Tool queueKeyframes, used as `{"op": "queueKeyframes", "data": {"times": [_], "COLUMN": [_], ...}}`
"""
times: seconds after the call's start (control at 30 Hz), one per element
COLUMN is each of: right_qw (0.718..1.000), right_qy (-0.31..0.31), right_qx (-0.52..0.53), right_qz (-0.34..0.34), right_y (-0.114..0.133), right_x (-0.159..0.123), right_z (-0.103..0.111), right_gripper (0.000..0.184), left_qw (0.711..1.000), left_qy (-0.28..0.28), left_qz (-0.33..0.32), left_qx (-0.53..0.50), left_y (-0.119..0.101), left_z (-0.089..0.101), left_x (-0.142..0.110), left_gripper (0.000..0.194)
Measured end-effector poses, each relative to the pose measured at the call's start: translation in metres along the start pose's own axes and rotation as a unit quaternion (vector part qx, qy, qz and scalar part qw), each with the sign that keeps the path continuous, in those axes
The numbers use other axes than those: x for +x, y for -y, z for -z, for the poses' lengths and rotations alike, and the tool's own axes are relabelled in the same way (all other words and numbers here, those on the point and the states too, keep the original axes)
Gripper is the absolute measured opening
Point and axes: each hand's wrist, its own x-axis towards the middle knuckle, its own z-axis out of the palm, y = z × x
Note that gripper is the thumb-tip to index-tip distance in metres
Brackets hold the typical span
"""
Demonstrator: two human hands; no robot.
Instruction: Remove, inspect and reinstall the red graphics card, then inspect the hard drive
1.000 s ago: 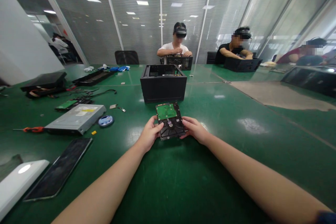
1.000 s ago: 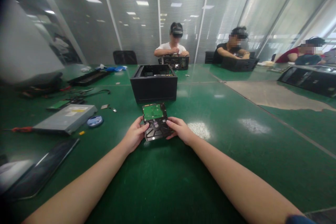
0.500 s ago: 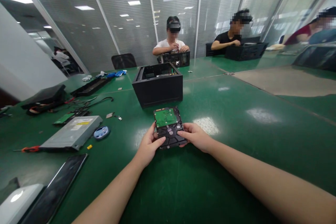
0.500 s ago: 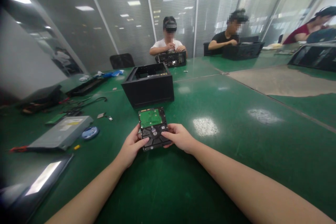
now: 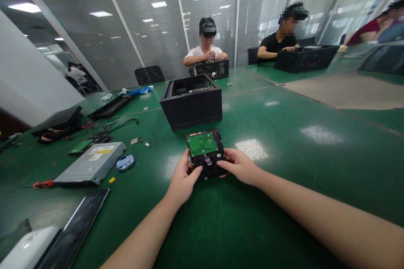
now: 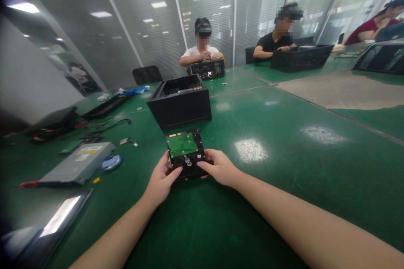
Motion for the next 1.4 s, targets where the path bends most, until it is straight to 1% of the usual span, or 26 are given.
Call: {"op": "queueKeyframes", "data": {"times": [0.1, 0.17, 0.23, 0.33, 0.43, 0.53, 0.63, 0.73, 0.83, 0.97, 1.07, 1.2, 1.3, 1.4], "right_qw": [0.999, 0.997, 0.996, 0.997, 0.998, 0.998, 0.998, 0.997, 0.996, 0.996, 0.993, 0.989, 0.987, 0.982], "right_qy": [-0.017, -0.007, 0.001, 0.003, 0.012, 0.012, -0.001, -0.023, -0.042, -0.059, -0.084, -0.095, -0.104, -0.128], "right_qx": [-0.031, -0.029, -0.02, -0.006, 0.017, 0.023, -0.004, -0.038, -0.049, -0.033, -0.038, -0.051, -0.064, -0.091], "right_qz": [0.034, 0.065, 0.088, 0.078, 0.064, 0.065, 0.065, 0.067, 0.065, 0.06, 0.076, 0.105, 0.107, 0.103], "right_y": [0.002, 0.003, 0.005, 0.005, 0.005, 0.005, 0.005, 0.004, 0.003, 0.005, 0.008, 0.016, 0.018, 0.019], "right_x": [-0.004, -0.005, -0.005, -0.003, -0.003, -0.004, -0.005, -0.006, -0.006, -0.007, -0.01, -0.015, -0.018, -0.021], "right_z": [-0.003, -0.003, -0.002, -0.001, -0.002, -0.003, -0.004, -0.003, -0.004, -0.008, -0.011, -0.014, -0.016, -0.019], "right_gripper": [0.034, 0.039, 0.04, 0.035, 0.035, 0.034, 0.033, 0.031, 0.03, 0.029, 0.028, 0.025, 0.025, 0.026], "left_qw": [1.0, 0.999, 0.999, 0.999, 0.999, 1.0, 1.0, 1.0, 1.0, 1.0, 1.0, 1.0, 0.999, 0.999], "left_qy": [-0.003, 0.006, 0.017, 0.028, 0.034, 0.021, -0.002, -0.003, 0.002, 0.006, 0.017, 0.015, 0.01, 0.01], "left_qz": [-0.02, -0.024, -0.02, -0.021, -0.019, -0.005, 0.009, 0.017, 0.019, 0.016, 0.021, -0.01, -0.024, -0.04], "left_qx": [0.023, 0.034, 0.04, 0.03, 0.013, 0.007, 0.011, 0.003, -0.008, -0.007, -0.011, 0.001, 0.029, 0.034], "left_y": [0.001, 0.003, 0.003, 0.002, 0.0, 0.001, 0.004, 0.006, 0.004, -0.003, -0.007, -0.006, -0.004, -0.006], "left_z": [0.0, 0.0, -0.001, -0.002, -0.002, 0.0, 0.001, 0.0, -0.002, -0.008, -0.012, -0.013, -0.013, -0.015], "left_x": [-0.004, -0.006, -0.008, -0.011, -0.011, -0.008, -0.006, -0.004, -0.004, -0.008, -0.013, -0.019, -0.021, -0.023], "left_gripper": [0.07, 0.069, 0.069, 0.069, 0.069, 0.06, 0.047, 0.043, 0.044, 0.047, 0.049, 0.058, 0.063, 0.057]}}
